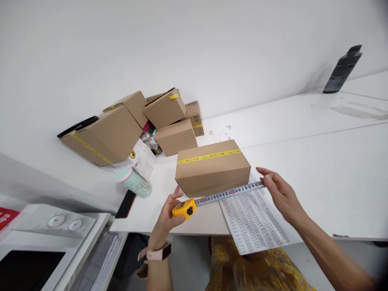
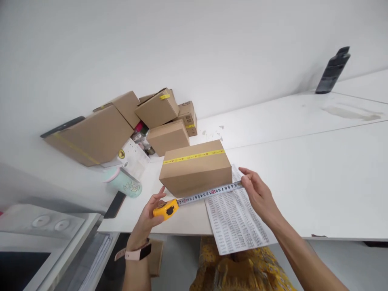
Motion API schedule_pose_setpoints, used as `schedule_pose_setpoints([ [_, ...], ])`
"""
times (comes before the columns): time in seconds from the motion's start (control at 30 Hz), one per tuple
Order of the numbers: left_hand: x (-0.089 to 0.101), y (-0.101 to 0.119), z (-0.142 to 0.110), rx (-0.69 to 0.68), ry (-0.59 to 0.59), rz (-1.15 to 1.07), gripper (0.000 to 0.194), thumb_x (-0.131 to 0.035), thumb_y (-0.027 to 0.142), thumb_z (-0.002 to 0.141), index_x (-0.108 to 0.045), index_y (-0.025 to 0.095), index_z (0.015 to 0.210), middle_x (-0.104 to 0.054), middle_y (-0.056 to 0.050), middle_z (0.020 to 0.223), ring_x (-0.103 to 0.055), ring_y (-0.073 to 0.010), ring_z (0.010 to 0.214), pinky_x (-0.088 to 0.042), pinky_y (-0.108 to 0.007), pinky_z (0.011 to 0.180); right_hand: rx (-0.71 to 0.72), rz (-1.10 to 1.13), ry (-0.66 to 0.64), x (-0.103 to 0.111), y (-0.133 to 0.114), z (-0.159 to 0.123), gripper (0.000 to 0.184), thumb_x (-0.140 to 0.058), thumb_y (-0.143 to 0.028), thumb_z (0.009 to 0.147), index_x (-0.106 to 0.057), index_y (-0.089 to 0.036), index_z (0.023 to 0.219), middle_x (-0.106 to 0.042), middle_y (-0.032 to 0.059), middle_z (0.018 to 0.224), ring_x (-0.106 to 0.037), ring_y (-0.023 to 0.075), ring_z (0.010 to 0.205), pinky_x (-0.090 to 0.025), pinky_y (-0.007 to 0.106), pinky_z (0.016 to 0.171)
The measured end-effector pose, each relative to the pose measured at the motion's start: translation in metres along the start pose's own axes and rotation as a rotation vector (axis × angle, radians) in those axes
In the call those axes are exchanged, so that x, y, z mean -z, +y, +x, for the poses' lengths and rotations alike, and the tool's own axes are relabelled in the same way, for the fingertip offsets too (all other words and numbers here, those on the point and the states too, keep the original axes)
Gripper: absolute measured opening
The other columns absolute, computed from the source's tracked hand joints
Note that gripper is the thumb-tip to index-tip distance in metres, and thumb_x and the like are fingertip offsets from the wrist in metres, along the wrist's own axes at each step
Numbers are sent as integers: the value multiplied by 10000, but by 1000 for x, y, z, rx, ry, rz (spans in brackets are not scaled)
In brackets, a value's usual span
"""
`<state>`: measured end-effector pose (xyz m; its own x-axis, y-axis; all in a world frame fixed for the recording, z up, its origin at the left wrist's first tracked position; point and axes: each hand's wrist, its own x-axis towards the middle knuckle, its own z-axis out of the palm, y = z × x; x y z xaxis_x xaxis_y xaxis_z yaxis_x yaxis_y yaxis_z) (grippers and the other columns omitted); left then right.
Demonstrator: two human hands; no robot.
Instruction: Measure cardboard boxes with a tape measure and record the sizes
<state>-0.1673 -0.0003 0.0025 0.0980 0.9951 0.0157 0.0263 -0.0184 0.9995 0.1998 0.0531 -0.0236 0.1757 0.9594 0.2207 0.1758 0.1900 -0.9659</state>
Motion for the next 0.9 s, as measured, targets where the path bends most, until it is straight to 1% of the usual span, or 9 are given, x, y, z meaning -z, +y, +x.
schedule_pose_setpoints([
  [0.07, 3, 1, 8, 21, -37, -1, 572, -872, 377, 625, -661, 226, 1135, -496, -108, 1472, -628, -203, 895, -499, -300, 745, -45, 47, -60, -4, 15, -5, 422, -512, -620, 935, -562, -219, 812, -591, 103, 1400, -617, 272, 1138, -508, 371, 850],
  [0.13, 5, 9, 15, 23, -51, 1, 548, -853, 399, 656, -653, 218, 1133, -592, -98, 1346, -634, -229, 948, -492, -295, 773, -22, 68, -84, -10, 10, 0, 445, -512, -638, 926, -536, -215, 789, -592, 103, 1402, -602, 274, 1160, -503, 369, 854],
  [0.27, 7, 45, 19, 0, -86, 73, 593, -798, 448, 719, -609, 213, 1229, -663, -92, 1196, -654, -251, 968, -487, -285, 783, 7, -124, 1, -10, -46, 22, 446, -491, -657, 917, -563, -224, 837, -648, 95, 1301, -638, 252, 1001, -489, 349, 779],
  [0.4, 6, 80, 27, -1, -59, 116, 542, -703, 473, 796, -582, 199, 1247, -703, -89, 1081, -683, -226, 848, -491, -274, 708, -46, -440, 53, -1, -85, 46, 413, -437, -602, 939, -573, -235, 805, -702, 75, 923, -626, 246, 827, -438, 350, 720],
  [0.5, 8, 79, 46, 59, -61, 93, 496, -683, 467, 797, -589, 180, 1191, -719, -94, 1028, -685, -213, 750, -478, -258, 602, -144, -512, 0, 1, -78, 63, 446, -417, -609, 933, -531, -231, 724, -659, 62, 763, -595, 236, 722, -404, 342, 656],
  [0.63, 21, 59, 75, 118, -62, 3, 473, -664, 470, 776, -619, 150, 1122, -720, -108, 1026, -683, -208, 676, -477, -258, 516, -265, -335, -33, 3, -48, 78, 445, -429, -616, 920, -549, -221, 753, -683, 79, 854, -602, 221, 725, -409, 324, 610],
  [0.7, 29, 53, 86, 132, -44, -25, 468, -665, 467, 762, -638, 135, 1090, -720, -107, 989, -676, -204, 658, -483, -257, 489, -262, -294, -63, 4, -37, 81, 443, -445, -611, 913, -542, -217, 736, -676, 78, 849, -596, 212, 727, -402, 315, 599],
  [0.83, 41, 53, 102, 147, -48, -27, 444, -669, 460, 761, -665, 120, 1047, -710, -89, 912, -661, -194, 638, -488, -253, 458, -246, -420, -83, 2, -30, 79, 495, -443, -642, 900, -457, -220, 641, -602, 51, 694, -531, 199, 656, -346, 324, 575],
  [0.9, 45, 54, 108, 149, -66, -24, 437, -675, 455, 755, -673, 122, 1038, -707, -81, 899, -650, -183, 606, -487, -254, 448, -263, -389, -64, 0, -29, 76, 459, -477, -636, 890, -493, -222, 691, -623, 48, 739, -550, 205, 685, -370, 326, 591],
])
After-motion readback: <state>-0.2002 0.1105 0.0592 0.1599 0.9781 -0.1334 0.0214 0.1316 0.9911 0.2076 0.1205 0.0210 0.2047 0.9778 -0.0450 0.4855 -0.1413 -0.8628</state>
